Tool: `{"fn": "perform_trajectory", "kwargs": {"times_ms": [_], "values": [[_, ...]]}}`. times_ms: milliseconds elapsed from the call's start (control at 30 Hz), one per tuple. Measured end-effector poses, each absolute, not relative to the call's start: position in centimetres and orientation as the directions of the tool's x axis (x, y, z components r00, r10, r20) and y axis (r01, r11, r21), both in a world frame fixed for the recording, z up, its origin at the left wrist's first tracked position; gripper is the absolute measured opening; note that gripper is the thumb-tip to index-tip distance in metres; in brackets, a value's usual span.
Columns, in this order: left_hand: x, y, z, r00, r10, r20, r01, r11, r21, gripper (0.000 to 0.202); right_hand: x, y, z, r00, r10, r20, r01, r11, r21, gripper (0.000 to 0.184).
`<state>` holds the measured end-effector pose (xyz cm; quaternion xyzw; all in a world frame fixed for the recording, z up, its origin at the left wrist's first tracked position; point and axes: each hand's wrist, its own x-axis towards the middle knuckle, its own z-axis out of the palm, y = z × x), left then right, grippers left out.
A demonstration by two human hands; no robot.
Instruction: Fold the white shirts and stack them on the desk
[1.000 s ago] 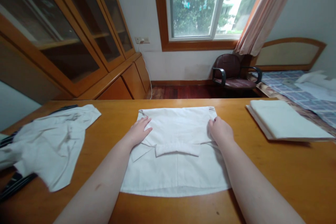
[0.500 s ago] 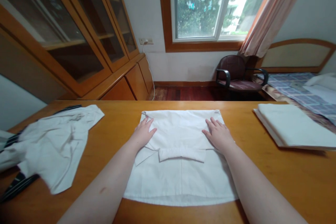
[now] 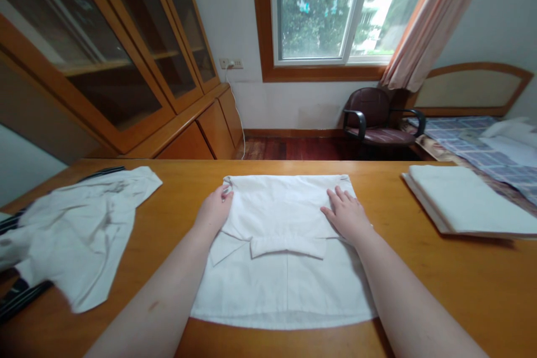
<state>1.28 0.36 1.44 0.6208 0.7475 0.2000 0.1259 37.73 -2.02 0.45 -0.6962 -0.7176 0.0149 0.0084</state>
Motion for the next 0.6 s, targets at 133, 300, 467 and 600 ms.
{"fn": "perform_trajectory", "kwargs": {"times_ms": [133,300,467,600], "values": [[1.0,0.2,1.9,-0.276,0.96,-0.051,0.866,0.271,0.421,0.036,37.5,-2.2,0.9,-0.011,1.0,0.004,0.998,0.011,-0.055,0.059],[1.0,0.2,1.7,-0.271,0.961,-0.053,0.891,0.271,0.364,0.038,37.7,-2.1,0.6,0.013,1.0,-0.023,0.999,-0.014,-0.039,0.06],[1.1,-0.1,1.9,-0.262,0.965,0.003,0.907,0.245,0.342,0.044,37.7,-2.1,0.0,0.018,1.0,0.002,0.999,-0.018,-0.05,0.06],[0.7,-0.3,2.8,-0.278,0.96,0.04,0.911,0.25,0.328,0.048,37.2,-2.5,0.6,0.078,0.994,0.082,0.995,-0.072,-0.073,0.061]]}}
